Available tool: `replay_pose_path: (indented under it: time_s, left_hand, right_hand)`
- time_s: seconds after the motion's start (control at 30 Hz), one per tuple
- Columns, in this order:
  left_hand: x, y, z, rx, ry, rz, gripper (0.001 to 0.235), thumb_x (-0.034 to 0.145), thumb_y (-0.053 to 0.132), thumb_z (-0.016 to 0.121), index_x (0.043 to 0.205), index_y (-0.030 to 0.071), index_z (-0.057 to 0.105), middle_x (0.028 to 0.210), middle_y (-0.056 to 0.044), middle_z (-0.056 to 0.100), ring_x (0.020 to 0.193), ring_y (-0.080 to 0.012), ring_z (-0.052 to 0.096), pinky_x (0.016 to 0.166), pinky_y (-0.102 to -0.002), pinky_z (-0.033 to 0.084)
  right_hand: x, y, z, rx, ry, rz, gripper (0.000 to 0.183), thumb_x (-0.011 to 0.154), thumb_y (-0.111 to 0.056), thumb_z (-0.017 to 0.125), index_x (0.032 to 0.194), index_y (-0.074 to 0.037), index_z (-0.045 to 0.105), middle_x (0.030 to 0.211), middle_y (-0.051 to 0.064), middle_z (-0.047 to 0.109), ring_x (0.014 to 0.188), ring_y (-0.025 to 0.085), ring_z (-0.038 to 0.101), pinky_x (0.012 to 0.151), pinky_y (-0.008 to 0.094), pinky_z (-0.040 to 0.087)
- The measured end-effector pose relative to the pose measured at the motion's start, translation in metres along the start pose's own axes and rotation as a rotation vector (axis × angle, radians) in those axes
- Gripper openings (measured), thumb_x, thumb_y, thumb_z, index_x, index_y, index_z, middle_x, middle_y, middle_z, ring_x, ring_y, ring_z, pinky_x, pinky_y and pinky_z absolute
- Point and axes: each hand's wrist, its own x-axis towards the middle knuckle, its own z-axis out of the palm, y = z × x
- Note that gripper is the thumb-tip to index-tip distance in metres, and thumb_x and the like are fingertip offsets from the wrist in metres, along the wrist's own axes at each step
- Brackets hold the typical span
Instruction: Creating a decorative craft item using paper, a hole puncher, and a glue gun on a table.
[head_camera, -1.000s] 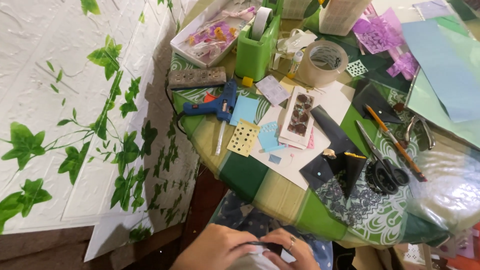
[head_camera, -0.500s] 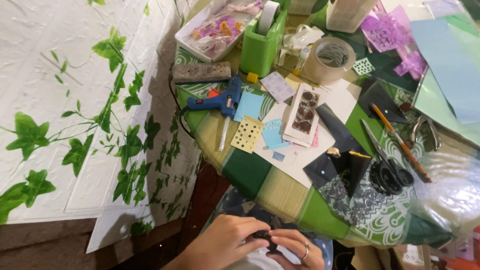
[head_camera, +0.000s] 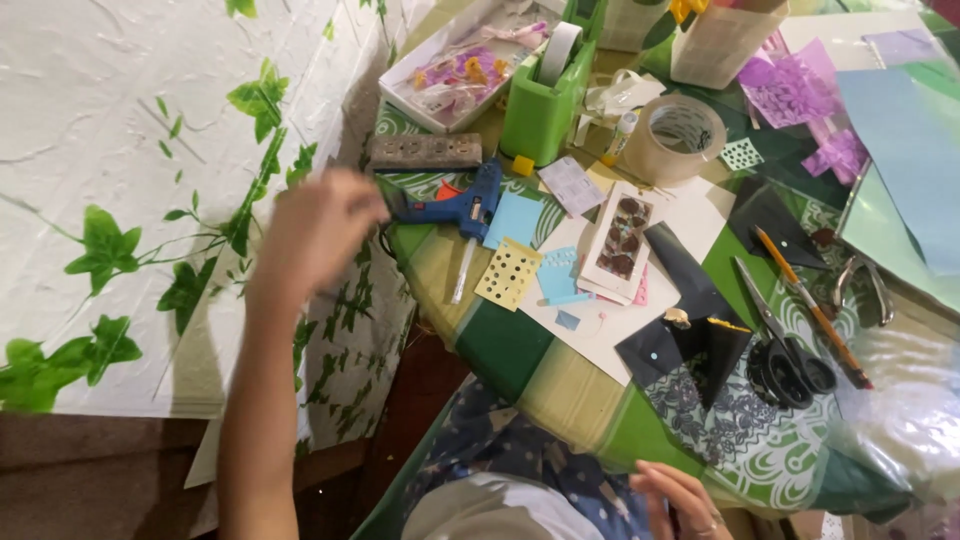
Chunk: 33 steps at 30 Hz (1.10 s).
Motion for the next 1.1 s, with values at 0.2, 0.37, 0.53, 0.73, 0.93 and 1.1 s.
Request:
replay_pose_path:
  time_s: [0.2,0.37,0.53,0.73,0.93,1.1]
  left_hand:
    - [0.127,-0.058,0.007,0.248,0.028,-0.008,0.013,0.087,0.011,0.068,0.094,0.001,0.072,0.077,-0.013,0.070,0.057,-0.0254,0.060,0.058,-0.037,0.052]
    - [0.176,-0.074,0.017,0.476,-0.075,0.000,0.005,0.083,0.003,0.069,0.086,-0.001,0.070,0.083,-0.016,0.068,0.074,-0.0317,0.067,0.064,-0.043,0.054]
    - [0.186,-0.064,0.012,0.514,-0.175,-0.008,0.012,0.082,0.006,0.072,0.086,-0.006,0.071,0.081,-0.016,0.070,0.072,-0.0271,0.068,0.061,-0.039,0.056]
    - [0.199,-0.052,0.010,0.616,-0.240,-0.009,0.011,0.084,0.002,0.067,0.079,-0.004,0.060,0.067,-0.014,0.060,0.054,-0.0246,0.057,0.049,-0.036,0.047]
    - [0.205,-0.042,0.010,0.649,-0.262,-0.014,0.016,0.081,-0.003,0.068,0.094,-0.009,0.063,0.076,-0.016,0.062,0.060,-0.0262,0.061,0.050,-0.036,0.052]
    - [0.223,-0.053,0.028,0.770,-0.270,0.028,0.020,0.080,-0.001,0.065,0.100,-0.003,0.062,0.074,-0.012,0.059,0.059,-0.0239,0.057,0.055,-0.036,0.051]
  right_hand:
    - [-0.024,0.067,-0.009,-0.094,0.116,-0.044,0.022,0.090,-0.006,0.052,0.109,-0.007,0.061,0.104,0.006,0.068,0.073,0.006,0.071,0.069,0.017,0.056]
    - [-0.038,0.082,-0.015,-0.091,0.098,-0.006,0.025,0.089,-0.007,0.053,0.113,-0.007,0.061,0.106,0.007,0.068,0.074,0.009,0.072,0.070,0.019,0.059]
    - [-0.043,0.089,-0.019,0.191,0.019,0.085,0.038,0.085,-0.008,0.055,0.123,0.001,0.054,0.118,0.017,0.063,0.079,0.011,0.072,0.045,0.012,0.045]
    - [-0.053,0.108,-0.011,0.091,0.060,0.055,0.033,0.088,-0.008,0.054,0.120,-0.003,0.058,0.111,0.013,0.065,0.077,0.013,0.074,0.068,0.021,0.061]
    - [-0.039,0.057,-0.011,0.153,-0.006,0.222,0.035,0.087,-0.006,0.052,0.122,0.000,0.056,0.118,0.014,0.062,0.086,0.015,0.071,0.053,0.017,0.056]
    - [-0.027,0.033,-0.012,0.038,0.028,0.201,0.033,0.085,-0.005,0.054,0.118,-0.002,0.059,0.112,0.010,0.065,0.080,0.010,0.071,0.054,0.015,0.056]
